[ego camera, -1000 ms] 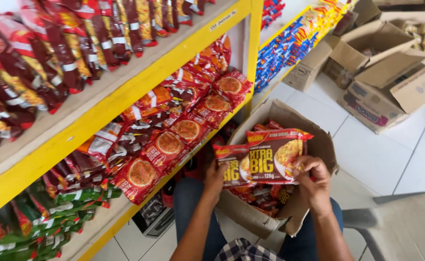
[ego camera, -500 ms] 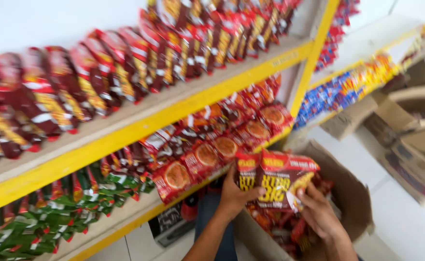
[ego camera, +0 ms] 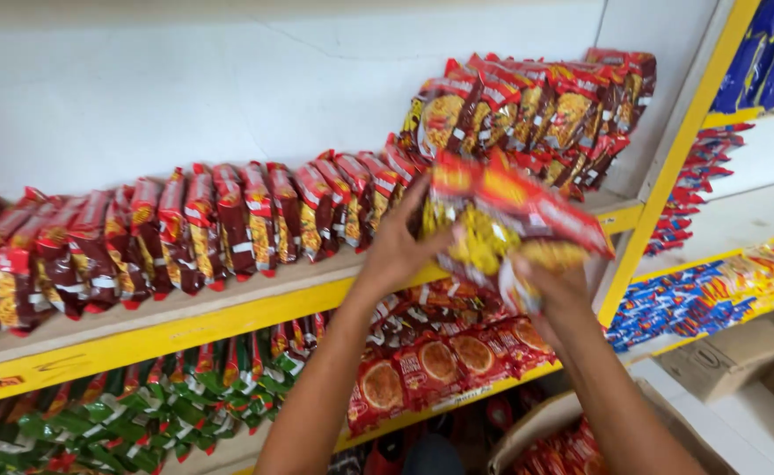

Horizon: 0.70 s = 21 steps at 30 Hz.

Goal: Stocking various instant noodle packs onto shelves from a cardboard box.

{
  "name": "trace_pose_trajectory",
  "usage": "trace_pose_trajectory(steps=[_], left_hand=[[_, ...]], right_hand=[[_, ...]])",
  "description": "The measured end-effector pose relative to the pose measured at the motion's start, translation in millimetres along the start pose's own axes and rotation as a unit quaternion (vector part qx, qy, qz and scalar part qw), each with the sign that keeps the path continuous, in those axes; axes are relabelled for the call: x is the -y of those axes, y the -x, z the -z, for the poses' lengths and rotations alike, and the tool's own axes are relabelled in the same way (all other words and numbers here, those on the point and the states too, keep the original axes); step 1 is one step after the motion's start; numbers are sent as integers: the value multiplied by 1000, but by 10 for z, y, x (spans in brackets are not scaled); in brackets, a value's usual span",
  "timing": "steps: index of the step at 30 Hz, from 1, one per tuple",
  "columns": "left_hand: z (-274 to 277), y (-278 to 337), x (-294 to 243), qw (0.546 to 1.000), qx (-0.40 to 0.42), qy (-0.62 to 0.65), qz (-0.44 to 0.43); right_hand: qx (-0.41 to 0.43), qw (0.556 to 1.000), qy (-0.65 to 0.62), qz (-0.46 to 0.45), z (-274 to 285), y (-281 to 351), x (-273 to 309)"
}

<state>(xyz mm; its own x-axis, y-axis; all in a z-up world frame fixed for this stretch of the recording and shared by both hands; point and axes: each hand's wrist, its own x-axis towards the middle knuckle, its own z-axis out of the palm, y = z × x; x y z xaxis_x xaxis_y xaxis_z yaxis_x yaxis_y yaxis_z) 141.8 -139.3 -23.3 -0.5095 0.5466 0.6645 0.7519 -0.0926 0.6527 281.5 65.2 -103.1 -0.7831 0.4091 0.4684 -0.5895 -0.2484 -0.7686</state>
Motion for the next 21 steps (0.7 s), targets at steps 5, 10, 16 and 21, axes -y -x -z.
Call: trace_pose_trajectory(steps=[5,10,16,21], left_hand=[[428,-785,-21,991,-130,2,-19],[427,-1099,307,952,-258,-142,-80],[380,-1342,628,974,-131,-151,102],[428,-1488,558,976,-66,-135,157]], right_hand=[[8,992,5,125,-1018,-1225,105],[15,963,144,228,-1498,-2019,-262],[-85,870,442,202,-1342,-2274,-427],[11,907,422,19,-1259,-1916,87]])
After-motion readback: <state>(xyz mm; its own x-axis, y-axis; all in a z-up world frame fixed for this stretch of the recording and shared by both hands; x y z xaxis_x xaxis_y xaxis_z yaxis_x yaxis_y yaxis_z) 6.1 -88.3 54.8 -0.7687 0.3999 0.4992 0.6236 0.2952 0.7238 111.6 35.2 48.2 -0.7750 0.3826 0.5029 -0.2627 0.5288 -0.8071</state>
